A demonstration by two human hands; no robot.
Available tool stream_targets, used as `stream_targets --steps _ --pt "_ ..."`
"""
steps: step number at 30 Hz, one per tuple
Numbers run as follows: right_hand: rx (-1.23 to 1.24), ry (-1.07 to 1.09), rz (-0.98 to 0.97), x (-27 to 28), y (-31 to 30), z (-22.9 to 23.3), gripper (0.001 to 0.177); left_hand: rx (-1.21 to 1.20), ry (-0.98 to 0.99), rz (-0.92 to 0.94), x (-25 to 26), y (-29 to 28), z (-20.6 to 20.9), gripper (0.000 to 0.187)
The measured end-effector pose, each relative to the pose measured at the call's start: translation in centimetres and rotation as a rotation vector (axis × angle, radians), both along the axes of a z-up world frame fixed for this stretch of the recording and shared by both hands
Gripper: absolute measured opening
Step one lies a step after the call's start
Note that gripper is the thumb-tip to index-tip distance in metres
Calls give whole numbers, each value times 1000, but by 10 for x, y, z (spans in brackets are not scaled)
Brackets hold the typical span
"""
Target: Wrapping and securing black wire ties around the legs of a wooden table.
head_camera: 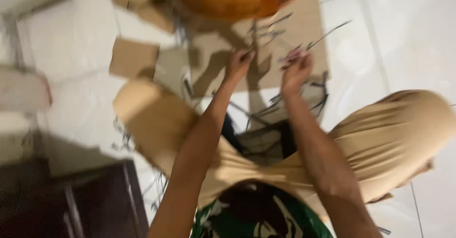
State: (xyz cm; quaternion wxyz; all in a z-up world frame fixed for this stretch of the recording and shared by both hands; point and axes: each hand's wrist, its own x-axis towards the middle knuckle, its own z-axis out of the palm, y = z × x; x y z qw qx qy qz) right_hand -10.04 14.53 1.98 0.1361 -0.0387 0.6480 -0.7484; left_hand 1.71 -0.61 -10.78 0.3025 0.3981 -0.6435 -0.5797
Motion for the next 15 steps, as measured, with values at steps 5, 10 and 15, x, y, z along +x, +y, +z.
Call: stream_targets --steps 5,10,15 --pt "4 214 227 21 11 38 27 196 -136 -35 -3 7 49 29" --pt "123 539 451 65 10 64 19 450 53 -159 -3 40 127 25" --pt "345 890 432 66 7 63 16 140 -142 -318 -1 50 155 75"
